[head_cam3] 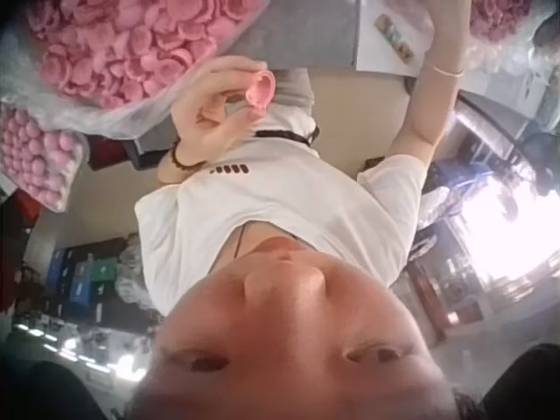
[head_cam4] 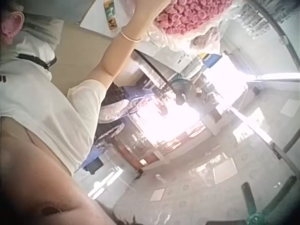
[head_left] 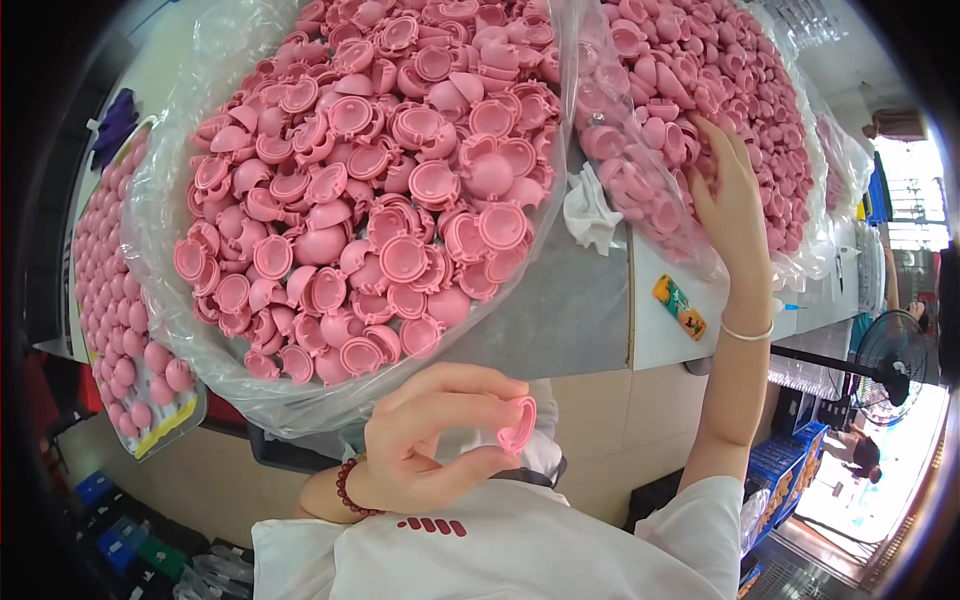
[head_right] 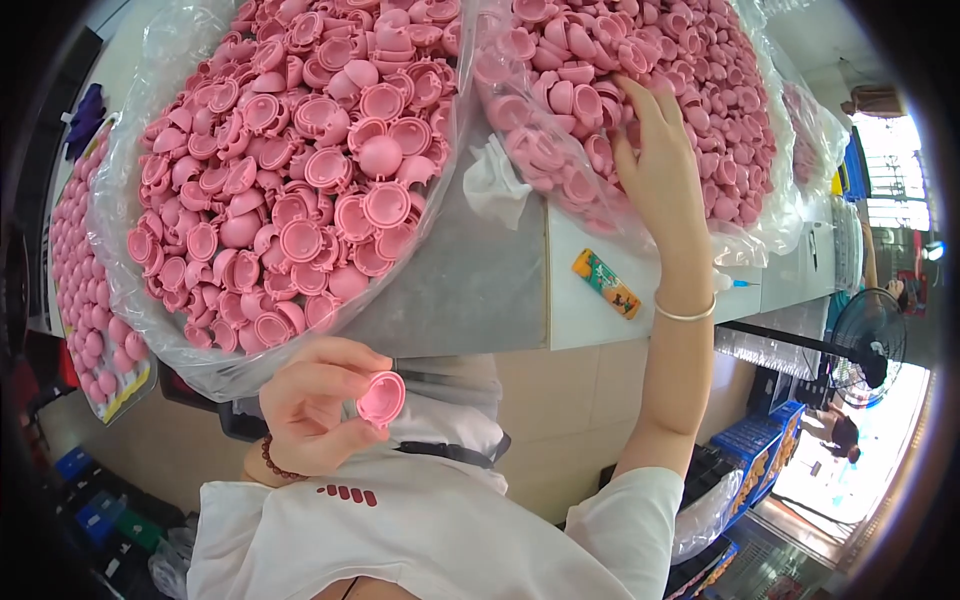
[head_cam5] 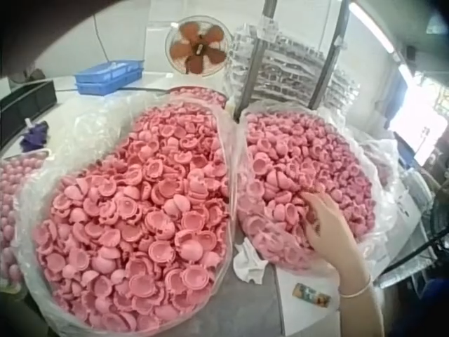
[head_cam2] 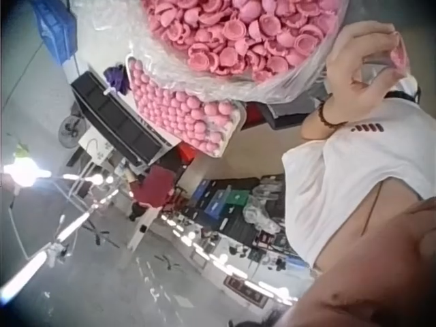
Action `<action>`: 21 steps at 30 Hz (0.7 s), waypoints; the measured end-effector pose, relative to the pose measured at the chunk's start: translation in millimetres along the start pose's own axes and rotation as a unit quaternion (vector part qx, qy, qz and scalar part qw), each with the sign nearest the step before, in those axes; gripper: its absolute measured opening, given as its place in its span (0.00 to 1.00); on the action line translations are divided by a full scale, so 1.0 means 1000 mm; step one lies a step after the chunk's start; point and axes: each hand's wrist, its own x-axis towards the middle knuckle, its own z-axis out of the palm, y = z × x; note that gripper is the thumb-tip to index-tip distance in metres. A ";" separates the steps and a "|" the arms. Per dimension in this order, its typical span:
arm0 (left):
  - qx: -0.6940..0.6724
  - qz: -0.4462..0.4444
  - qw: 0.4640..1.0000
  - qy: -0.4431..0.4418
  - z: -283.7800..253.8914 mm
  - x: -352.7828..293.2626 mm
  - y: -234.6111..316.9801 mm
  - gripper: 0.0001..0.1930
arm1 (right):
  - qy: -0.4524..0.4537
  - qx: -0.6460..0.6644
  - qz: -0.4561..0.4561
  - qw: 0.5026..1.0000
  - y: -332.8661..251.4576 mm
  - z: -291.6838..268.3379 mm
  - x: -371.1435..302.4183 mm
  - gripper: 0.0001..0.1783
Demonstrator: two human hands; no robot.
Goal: Applying glue to pink plastic shell halves and joining them together to form small pods.
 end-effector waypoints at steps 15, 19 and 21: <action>0.019 -0.018 0.997 -0.070 -0.004 -0.003 -0.002 0.18 | -0.039 -0.069 0.109 0.991 0.008 -0.013 -0.021 0.24; -0.013 -0.026 0.999 -0.034 -0.003 -0.003 0.000 0.17 | -0.029 -0.090 0.118 0.989 0.009 -0.013 -0.027 0.22; -0.035 -0.034 0.999 -0.007 -0.004 -0.004 0.000 0.16 | -0.040 -0.117 0.120 0.985 0.006 -0.012 -0.027 0.21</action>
